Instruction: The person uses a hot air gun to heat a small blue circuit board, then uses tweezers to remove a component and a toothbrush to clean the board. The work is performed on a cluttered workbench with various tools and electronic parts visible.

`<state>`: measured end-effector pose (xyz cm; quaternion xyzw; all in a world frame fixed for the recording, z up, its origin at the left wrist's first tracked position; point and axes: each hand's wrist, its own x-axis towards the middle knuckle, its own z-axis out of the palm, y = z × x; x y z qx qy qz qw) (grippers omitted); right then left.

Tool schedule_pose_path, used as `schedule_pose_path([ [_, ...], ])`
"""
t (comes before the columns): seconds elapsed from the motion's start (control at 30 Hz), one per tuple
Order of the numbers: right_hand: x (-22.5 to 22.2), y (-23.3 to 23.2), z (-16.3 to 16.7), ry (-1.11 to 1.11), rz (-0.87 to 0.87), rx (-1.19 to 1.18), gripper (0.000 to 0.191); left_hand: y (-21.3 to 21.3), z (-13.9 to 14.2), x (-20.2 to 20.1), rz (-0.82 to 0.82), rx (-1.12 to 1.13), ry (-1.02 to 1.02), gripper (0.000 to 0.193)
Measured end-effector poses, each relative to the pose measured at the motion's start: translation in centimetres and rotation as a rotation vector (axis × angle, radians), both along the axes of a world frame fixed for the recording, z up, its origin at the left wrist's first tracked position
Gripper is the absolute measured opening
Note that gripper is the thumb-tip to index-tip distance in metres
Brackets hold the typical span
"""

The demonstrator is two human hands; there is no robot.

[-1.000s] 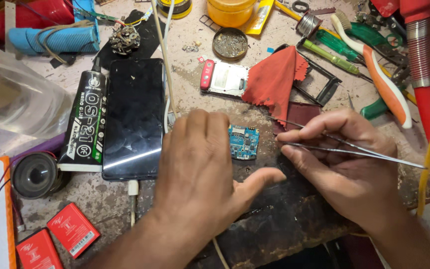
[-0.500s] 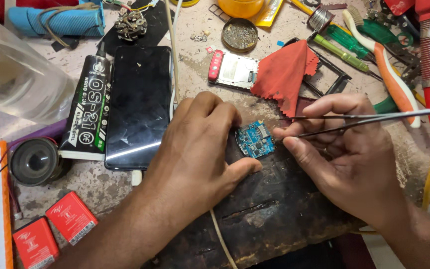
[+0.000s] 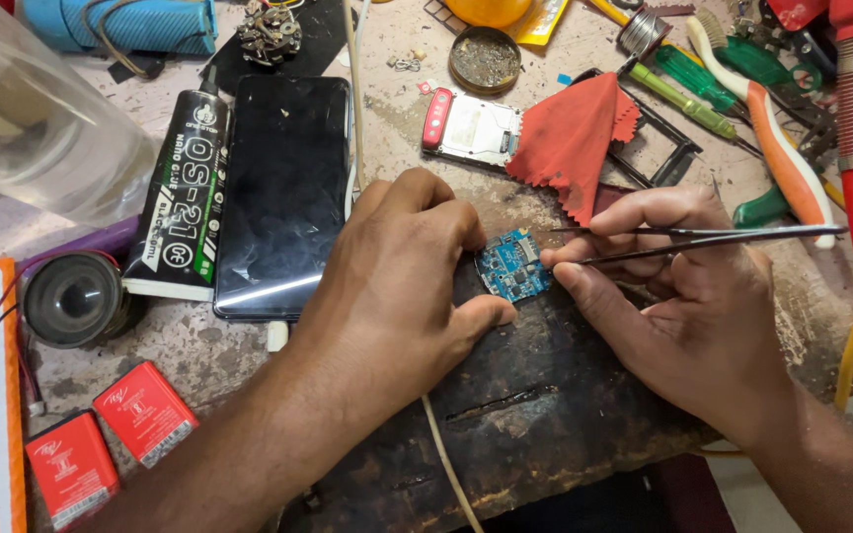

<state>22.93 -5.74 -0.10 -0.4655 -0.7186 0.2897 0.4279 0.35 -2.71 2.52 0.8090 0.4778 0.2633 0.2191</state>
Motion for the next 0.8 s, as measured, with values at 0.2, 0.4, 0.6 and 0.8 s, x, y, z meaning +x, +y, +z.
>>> schedule_pose_path([
  [0.2,-0.06,0.14,0.43,-0.071,-0.032,0.005,0.036,-0.06,0.08,0.27,0.025,-0.057,0.020,0.049],
  [0.4,-0.14,0.14,0.43,-0.035,-0.042,-0.014,0.037,-0.10,0.04,0.38,0.043,-0.074,0.019,0.049],
  [0.6,-0.14,0.18,0.38,-0.078,-0.040,0.031,0.036,-0.15,-0.18,0.34,0.053,-0.055,-0.005,0.048],
  [0.8,-0.23,0.17,0.42,-0.078,-0.044,0.035,0.036,-0.01,-0.42,0.37,0.055,-0.070,0.008,0.048],
])
